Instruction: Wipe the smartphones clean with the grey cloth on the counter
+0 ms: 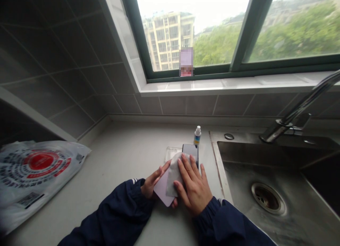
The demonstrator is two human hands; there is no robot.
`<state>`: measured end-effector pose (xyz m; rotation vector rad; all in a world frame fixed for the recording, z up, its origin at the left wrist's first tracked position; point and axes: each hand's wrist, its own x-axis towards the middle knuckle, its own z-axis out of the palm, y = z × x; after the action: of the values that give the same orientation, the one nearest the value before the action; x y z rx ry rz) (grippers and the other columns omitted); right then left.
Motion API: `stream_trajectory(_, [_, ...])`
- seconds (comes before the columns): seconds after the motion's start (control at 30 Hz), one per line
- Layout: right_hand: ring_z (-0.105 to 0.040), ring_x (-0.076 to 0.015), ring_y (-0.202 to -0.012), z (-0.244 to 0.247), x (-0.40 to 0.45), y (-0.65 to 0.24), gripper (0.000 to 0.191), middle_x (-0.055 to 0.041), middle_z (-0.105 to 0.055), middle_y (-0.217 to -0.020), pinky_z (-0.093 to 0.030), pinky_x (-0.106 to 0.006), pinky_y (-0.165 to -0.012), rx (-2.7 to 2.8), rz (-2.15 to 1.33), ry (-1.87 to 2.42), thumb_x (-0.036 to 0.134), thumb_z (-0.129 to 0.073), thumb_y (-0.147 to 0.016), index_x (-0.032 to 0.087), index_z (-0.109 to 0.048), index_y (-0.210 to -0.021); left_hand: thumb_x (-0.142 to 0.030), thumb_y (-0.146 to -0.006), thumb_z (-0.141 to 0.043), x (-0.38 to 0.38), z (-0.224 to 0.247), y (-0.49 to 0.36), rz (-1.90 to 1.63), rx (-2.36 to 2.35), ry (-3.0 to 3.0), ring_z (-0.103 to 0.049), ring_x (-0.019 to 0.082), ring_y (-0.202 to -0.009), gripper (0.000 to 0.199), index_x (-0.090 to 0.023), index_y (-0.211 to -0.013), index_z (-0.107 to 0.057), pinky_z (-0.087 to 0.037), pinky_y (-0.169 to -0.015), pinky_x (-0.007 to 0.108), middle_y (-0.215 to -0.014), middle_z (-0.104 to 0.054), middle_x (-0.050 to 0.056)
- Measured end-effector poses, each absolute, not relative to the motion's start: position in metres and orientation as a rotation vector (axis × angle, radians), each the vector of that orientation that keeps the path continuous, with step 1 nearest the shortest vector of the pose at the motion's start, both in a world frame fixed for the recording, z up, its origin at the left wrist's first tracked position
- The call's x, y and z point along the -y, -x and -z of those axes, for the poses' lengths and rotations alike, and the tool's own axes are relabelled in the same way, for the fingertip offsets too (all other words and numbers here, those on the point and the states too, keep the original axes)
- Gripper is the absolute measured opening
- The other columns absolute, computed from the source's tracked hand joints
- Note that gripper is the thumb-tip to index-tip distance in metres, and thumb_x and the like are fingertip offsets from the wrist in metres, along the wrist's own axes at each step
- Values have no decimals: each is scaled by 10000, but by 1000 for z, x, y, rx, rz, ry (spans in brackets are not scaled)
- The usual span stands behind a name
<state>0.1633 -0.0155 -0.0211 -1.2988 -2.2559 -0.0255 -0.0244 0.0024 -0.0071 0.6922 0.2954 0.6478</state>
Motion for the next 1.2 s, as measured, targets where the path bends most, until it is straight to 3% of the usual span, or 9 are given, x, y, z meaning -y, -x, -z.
stream_trajectory(0.17, [-110,-359,-1446,22,16,-162,645,-107,-192,-1568,-244,-630,-1072,2233,40,1289,353,-379,-972,186,-111,-1534,-524,-935,-334,0,6,26,-637,-323,-743,-708,252,-727,663,-358,-1501,-33,-527,-644,398,-1258,-605,142])
stream_trajectory(0.27, [-122,-364,-1443,21,19,-160,650,-111,-223,-1558,-200,-630,-1089,2295,62,1222,351,-403,-963,179,-138,-1531,-441,-934,-397,1,8,22,-784,-324,-684,-652,286,-1046,627,-250,-1499,-203,-482,-907,432,-1402,-501,142])
stream_trajectory(0.37, [-150,-351,-1441,16,25,-155,644,-105,-255,-1547,-123,-615,-1120,2405,82,1114,350,-423,-960,165,-171,-1524,-408,-910,-461,0,8,17,-920,-312,-611,-388,285,-1359,634,-123,-1459,-321,-246,-1147,386,-1451,-446,149])
stream_trajectory(0.63, [-196,-320,-1436,9,31,-151,616,-78,-295,-1533,-8,-580,-1149,2535,91,963,380,-440,-958,176,-247,-1507,-477,-918,-408,-3,4,15,-966,-296,-519,-343,299,-1383,655,-137,-1467,-300,-165,-1174,436,-1452,-444,149])
stream_trajectory(0.73, [-201,-320,-1434,11,23,-158,620,-92,-311,-1527,-46,-574,-1149,2416,123,1070,330,-445,-951,173,-232,-1511,-435,-912,-444,-2,7,20,-881,-277,-599,-445,275,-1318,618,-153,-1452,-340,-284,-1127,393,-1438,-465,137])
stream_trajectory(0.83, [-198,-334,-1432,13,18,-164,625,-103,-293,-1533,-79,-591,-1138,2325,137,1150,304,-430,-953,176,-198,-1520,-453,-915,-432,0,4,26,-685,-305,-705,-692,266,-921,640,-290,-1494,-211,-486,-904,476,-1386,-516,131])
stream_trajectory(0.93, [-193,-344,-1432,13,17,-166,622,-106,-278,-1539,-102,-603,-1130,2269,125,1190,281,-415,-957,176,-182,-1524,-484,-884,-483,1,-2,30,-597,-351,-782,-700,244,-674,741,-340,-1504,-103,-535,-728,490,-1256,-608,142])
stream_trajectory(1.07, [-157,-357,-1438,12,22,-161,616,-92,-289,-1538,-102,-597,-1137,2302,116,1138,274,-446,-947,166,-229,-1513,-419,-876,-534,1,0,28,-733,-420,-781,-665,296,-1000,589,-235,-1421,-407,-438,-976,486,-1231,-635,120])
stream_trajectory(1.2, [-166,-342,-1438,5,31,-152,619,-76,-297,-1535,-33,-572,-1158,2463,99,977,316,-469,-944,155,-258,-1503,-479,-860,-536,0,6,23,-830,-370,-738,-404,279,-1347,555,-182,-1330,-532,-242,-1152,389,-1367,-548,82])
